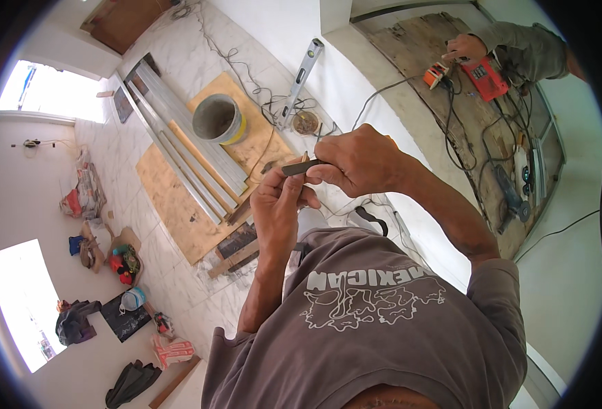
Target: The person hands a metal stud to a coworker, sharpens a pencil with a utility knife, passes the pencil over, and picks up a tape measure.
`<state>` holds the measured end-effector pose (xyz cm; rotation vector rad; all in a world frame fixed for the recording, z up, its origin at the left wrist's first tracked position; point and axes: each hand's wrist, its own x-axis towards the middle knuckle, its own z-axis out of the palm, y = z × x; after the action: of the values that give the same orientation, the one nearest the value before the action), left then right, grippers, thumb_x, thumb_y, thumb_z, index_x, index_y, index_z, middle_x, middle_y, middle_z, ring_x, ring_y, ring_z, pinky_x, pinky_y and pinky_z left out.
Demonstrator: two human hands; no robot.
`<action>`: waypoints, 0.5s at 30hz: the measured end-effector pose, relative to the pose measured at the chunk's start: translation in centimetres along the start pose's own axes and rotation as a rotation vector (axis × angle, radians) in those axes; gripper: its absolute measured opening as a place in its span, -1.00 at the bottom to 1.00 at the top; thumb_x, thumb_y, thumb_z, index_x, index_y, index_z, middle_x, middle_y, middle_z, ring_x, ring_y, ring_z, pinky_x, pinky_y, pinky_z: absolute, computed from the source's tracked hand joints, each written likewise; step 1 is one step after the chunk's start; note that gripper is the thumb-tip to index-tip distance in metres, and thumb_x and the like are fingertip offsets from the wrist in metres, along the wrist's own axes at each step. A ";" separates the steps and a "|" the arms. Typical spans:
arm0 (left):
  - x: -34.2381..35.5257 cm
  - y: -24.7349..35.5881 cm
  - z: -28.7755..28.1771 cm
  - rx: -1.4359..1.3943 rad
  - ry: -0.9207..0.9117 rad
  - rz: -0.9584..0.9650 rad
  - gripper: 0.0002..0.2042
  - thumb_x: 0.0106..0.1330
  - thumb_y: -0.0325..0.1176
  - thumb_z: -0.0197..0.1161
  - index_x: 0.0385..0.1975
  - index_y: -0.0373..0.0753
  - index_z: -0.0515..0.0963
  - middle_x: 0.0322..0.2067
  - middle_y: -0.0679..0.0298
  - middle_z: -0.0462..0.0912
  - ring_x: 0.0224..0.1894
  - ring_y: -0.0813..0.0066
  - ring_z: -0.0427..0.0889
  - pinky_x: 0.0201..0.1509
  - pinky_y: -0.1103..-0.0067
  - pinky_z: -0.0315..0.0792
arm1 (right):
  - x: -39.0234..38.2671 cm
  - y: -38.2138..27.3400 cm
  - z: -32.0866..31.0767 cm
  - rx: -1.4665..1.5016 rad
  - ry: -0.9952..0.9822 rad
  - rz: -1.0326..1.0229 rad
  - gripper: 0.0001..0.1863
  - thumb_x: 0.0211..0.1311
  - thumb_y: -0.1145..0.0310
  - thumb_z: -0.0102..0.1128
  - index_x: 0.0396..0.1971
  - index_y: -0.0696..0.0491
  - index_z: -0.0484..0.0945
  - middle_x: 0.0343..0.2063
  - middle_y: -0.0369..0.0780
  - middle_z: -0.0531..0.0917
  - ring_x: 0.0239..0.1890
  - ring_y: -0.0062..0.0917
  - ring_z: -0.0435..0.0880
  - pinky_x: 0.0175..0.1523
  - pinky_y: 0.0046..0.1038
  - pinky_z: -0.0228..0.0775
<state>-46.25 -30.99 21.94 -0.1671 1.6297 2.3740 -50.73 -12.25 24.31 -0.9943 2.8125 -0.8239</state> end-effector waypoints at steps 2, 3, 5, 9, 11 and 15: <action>0.2 -0.1 0.1 -0.001 -0.039 0.018 -0.81 0.42 -0.42 0.04 -0.16 -0.43 0.50 -0.38 0.20 0.62 -0.54 0.64 0.52 -0.44 0.70 0.44 | -0.2 0.4 0.1 -0.011 0.011 -0.008 -0.51 0.32 -0.07 -0.04 -0.55 0.07 0.46 -0.68 -0.17 0.52 -0.57 -0.24 0.60 -0.47 -0.28 0.42; 0.3 -0.2 0.2 0.000 -0.045 0.016 -0.81 0.42 -0.42 0.04 -0.16 -0.43 0.50 -0.38 0.20 0.62 -0.54 0.64 0.52 -0.44 0.70 0.44 | -0.3 0.7 0.4 -0.036 0.060 -0.036 -0.52 0.32 -0.08 -0.03 -0.55 0.06 0.45 -0.68 -0.18 0.52 -0.58 -0.26 0.60 -0.48 -0.29 0.41; 0.4 -0.3 0.2 0.004 -0.049 0.038 -0.81 0.42 -0.43 0.03 -0.16 -0.44 0.50 -0.40 0.21 0.61 -0.54 0.64 0.51 -0.45 0.70 0.44 | -0.4 1.2 0.4 -0.061 0.111 -0.061 -0.52 0.31 -0.08 -0.02 -0.55 0.05 0.44 -0.68 -0.19 0.51 -0.59 -0.27 0.59 -0.49 -0.30 0.41; 0.8 -0.3 0.6 -0.040 -0.065 0.035 -0.80 0.42 -0.42 0.03 -0.16 -0.43 0.49 -0.41 0.22 0.59 -0.55 0.64 0.49 -0.46 0.70 0.42 | -0.6 2.1 0.1 -0.115 0.180 -0.086 -0.56 0.30 -0.04 0.00 -0.54 0.04 0.45 -0.67 -0.22 0.51 -0.60 -0.31 0.59 -0.52 -0.31 0.40; 0.8 -0.2 0.7 -0.099 -0.026 -0.021 -0.80 0.43 -0.39 0.05 -0.18 -0.43 0.49 -0.42 0.21 0.59 -0.56 0.64 0.48 -0.48 0.70 0.40 | -0.6 3.2 -0.1 -0.206 0.222 -0.080 -0.60 0.31 0.02 0.01 -0.55 0.04 0.46 -0.66 -0.22 0.51 -0.60 -0.30 0.58 -0.54 -0.30 0.39; -0.9 1.0 0.5 -0.079 -0.011 -0.036 -0.79 0.43 -0.35 0.06 -0.21 -0.42 0.49 -0.40 0.20 0.59 -0.56 0.63 0.49 -0.47 0.70 0.40 | -2.1 6.0 -2.5 -0.114 0.269 0.213 -0.62 0.32 0.07 0.03 -0.59 0.03 0.46 -0.69 -0.15 0.53 -0.64 -0.22 0.55 -0.52 -0.28 0.37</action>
<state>-45.63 -31.01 23.29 -0.1965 1.5158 2.4097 -53.04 -5.92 23.14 -0.6183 3.1520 -0.8354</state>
